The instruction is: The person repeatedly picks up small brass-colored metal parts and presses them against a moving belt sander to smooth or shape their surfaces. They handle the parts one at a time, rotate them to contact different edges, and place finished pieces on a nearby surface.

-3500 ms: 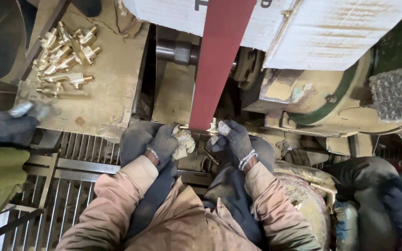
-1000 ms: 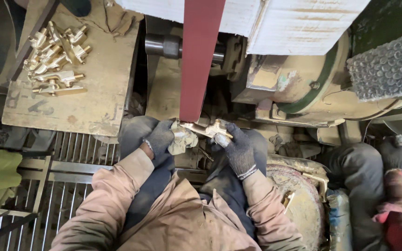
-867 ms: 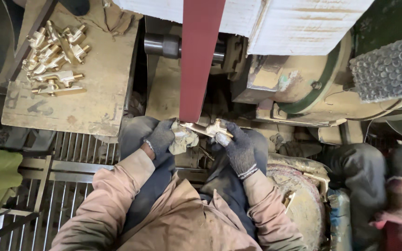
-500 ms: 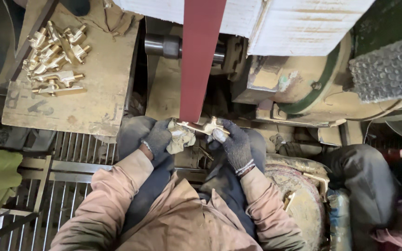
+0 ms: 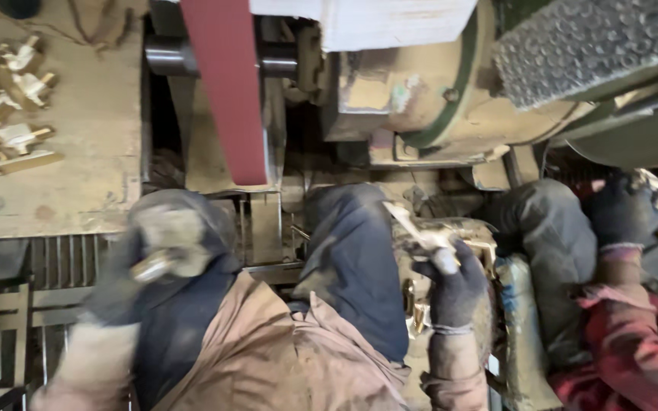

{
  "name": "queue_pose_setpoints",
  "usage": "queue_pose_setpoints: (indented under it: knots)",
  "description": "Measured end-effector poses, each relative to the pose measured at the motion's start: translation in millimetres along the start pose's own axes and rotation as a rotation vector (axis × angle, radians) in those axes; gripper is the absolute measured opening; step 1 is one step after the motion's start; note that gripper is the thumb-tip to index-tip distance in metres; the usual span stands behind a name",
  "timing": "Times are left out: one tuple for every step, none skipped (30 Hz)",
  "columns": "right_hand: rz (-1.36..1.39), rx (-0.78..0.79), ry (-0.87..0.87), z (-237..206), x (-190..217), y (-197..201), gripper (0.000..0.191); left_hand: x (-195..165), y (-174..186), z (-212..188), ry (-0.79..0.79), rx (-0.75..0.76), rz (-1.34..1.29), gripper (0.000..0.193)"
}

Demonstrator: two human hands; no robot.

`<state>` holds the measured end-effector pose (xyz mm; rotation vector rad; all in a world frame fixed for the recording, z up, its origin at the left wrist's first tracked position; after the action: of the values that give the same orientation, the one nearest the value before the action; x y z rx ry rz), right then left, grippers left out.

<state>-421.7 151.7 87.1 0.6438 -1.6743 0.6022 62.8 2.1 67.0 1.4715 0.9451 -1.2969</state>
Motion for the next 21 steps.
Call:
queue_pose_setpoints:
  knots:
    - [-0.005,-0.066,-0.006,-0.5,-2.2,25.8,0.040,-0.8,20.0,-5.6,0.046,-0.012,0.222,0.056]
    - [-0.107,-0.109,0.015,-3.0,-2.0,50.4,0.039,-1.4,32.7,-11.7,0.083,-0.012,0.417,0.058]
    - [-0.207,-0.153,0.035,-5.2,-3.0,73.3,0.037,-6.6,46.6,-18.8,0.068,-0.085,0.267,0.060]
    - [-0.308,-0.196,0.053,-8.5,-4.1,96.4,0.036,-9.4,55.2,-24.6,0.051,-0.159,0.112,0.061]
    - [-0.364,-0.243,0.049,-12.8,-9.0,118.2,0.036,-11.0,62.5,-30.2,0.037,-0.233,-0.044,0.063]
    - [-0.419,-0.289,0.044,-16.4,-17.0,136.3,0.036,-4.2,71.1,-37.2,0.186,-0.309,0.152,0.059]
    - [-0.473,-0.335,0.040,-20.3,-25.0,152.8,0.036,-0.4,80.6,-45.0,0.333,-0.383,0.352,0.055]
    - [-0.522,-0.323,-0.002,-24.0,-36.2,165.6,0.038,1.0,87.9,-54.9,0.481,-0.453,0.555,0.051]
    - [-0.569,-0.311,-0.044,-28.2,-47.6,176.9,0.040,-5.1,78.9,-48.4,0.362,-0.425,0.465,0.050]
    - [-0.613,-0.300,-0.085,-32.3,-58.9,185.8,0.042,-10.8,68.9,-38.3,0.241,-0.397,0.375,0.049]
    - [-0.708,-0.275,-0.134,-35.6,-69.7,192.0,0.043,-18.8,60.2,-31.0,0.119,-0.368,0.281,0.048]
    - [-0.803,-0.246,-0.181,-37.6,-79.2,196.3,0.044,-26.4,53.8,-27.2,0.059,-0.364,0.392,0.051]
    - [-0.901,-0.213,-0.234,-40.9,-88.4,200.1,0.045,-32.4,42.7,-25.7,0.003,-0.358,0.504,0.055]
    - [-0.946,-0.192,-0.247,-44.4,-94.5,201.7,0.042,-37.4,29.0,-24.9,-0.054,-0.347,0.616,0.059]
    - [-0.987,-0.171,-0.254,-43.9,-99.2,199.1,0.040,-42.0,14.8,-21.4,-0.118,-0.339,0.727,0.064]
    - [-1.028,-0.147,-0.255,-40.8,-100.4,192.6,0.037,-46.4,1.4,-17.8,-0.183,-0.336,0.836,0.068]
    - [-1.035,-0.183,-0.188,-36.5,-93.8,190.3,0.035,-52.2,-5.3,-18.8,-0.242,-0.333,0.948,0.073]
    - [-1.042,-0.215,-0.125,-32.9,-86.3,189.7,0.033,-50.3,-3.5,-19.5,-0.189,-0.331,0.949,0.074]
    - [-1.044,-0.246,-0.059,-28.8,-79.2,185.0,0.031,-46.4,-2.5,-17.9,-0.140,-0.332,0.950,0.076]
    - [-1.015,-0.267,-0.014,-22.2,-70.9,175.2,0.031,-43.0,2.6,-17.4,-0.098,-0.342,0.950,0.077]
    - [-0.986,-0.285,0.031,-15.5,-58.7,165.7,0.031,-38.0,8.0,-16.3,-0.058,-0.347,0.941,0.074]
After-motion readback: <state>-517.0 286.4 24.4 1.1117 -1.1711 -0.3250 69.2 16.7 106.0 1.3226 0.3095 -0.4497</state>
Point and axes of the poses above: each hand's wrist, its own z-axis towards the middle knuckle, its own y-axis out of the back of the hand, x = y × z, the point moved 8 cm from there along z, towards the middle knuckle, and after that the axes turned 1 degree about -z, right-handed, at the moved point
